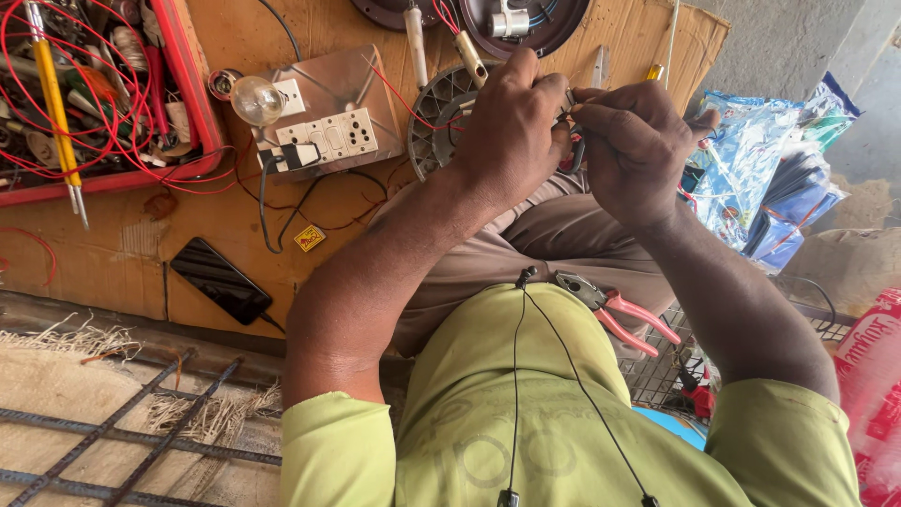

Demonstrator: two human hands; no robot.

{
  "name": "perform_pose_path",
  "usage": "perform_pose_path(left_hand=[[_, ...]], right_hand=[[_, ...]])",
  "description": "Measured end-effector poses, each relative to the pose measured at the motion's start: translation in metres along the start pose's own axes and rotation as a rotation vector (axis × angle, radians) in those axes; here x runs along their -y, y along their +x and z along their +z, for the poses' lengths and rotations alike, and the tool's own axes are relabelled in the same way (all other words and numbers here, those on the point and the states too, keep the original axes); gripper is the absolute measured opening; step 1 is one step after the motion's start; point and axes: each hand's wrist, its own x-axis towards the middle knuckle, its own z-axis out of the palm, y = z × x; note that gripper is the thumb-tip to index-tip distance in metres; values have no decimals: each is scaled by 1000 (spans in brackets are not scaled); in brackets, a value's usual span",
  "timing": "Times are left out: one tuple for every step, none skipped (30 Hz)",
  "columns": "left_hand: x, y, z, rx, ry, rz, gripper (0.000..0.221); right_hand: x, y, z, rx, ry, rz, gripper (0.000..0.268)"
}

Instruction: The person sits on the floor and works on an electrical fan motor assembly. They strip red wires using pliers, twist wire ends together, and connect them to a small electrical component. The person uses a soldering iron to solder connections on the component and then inspects the wiring.

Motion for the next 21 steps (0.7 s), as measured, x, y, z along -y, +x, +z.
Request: perform_pose_path(left_hand=[[-1, 1, 0, 8, -9, -4, 30], [-1, 1, 0, 16, -19, -9, 31], [-2, 1, 0, 14, -15, -10, 30], [-2, 2, 0, 11, -10, -11, 30], [-3, 2, 0, 8, -6, -12, 29], [-3, 3, 0, 15, 0, -16, 27], [-3, 3, 0, 23, 5, -19, 26], [-3, 3, 0, 30, 9, -23, 24], [-4, 4, 1, 25, 9, -20, 24], [-3, 4, 1, 20, 10, -16, 24], [-3, 4, 2, 16, 11, -13, 23], [-3, 5, 2, 18, 7, -13, 23], [-3, 5, 3, 20, 2, -13, 23], [-3, 6, 4, 20, -1, -13, 23], [-2, 7, 4, 16, -1, -4, 22], [-2, 7, 5, 13, 0, 4, 22], [-1, 6, 6, 10, 1, 11, 22], [-1, 7, 6, 3, 5, 11, 21], [0, 7, 6, -4, 10, 12, 21], [0, 7, 7, -11, 13, 12, 21], [0, 8, 7, -4, 20, 12, 20]], right_hand=[[-1, 0, -1, 12, 21, 6, 25], [-3, -1, -1, 14, 49, 9, 25], [-4, -2, 0, 15, 77, 13, 26], [-6, -3, 0, 17, 105, 15, 26], [-7, -4, 1, 17, 109, 14, 26], [-8, -5, 2, 15, 112, 13, 27], [-9, -6, 2, 14, 115, 12, 27], [-9, -6, 3, 14, 113, 8, 26], [-10, -7, 3, 14, 111, 3, 25], [-10, -7, 3, 12, 109, -1, 25], [-11, -7, 2, 19, 93, -2, 24], [-11, -7, 1, 25, 77, -2, 24], [-11, -7, 0, 31, 61, -2, 24], [-11, -6, -1, 33, 65, -8, 23], [-12, -5, -1, 35, 69, -13, 23], [-12, -5, -2, 38, 75, -16, 22], [-12, -5, -2, 41, 69, -17, 21], [-12, -5, -2, 42, 63, -18, 21], [-12, -5, -2, 43, 57, -20, 20], [-12, -5, -3, 46, 51, -17, 20], [-12, -5, -3, 49, 45, -14, 20]])
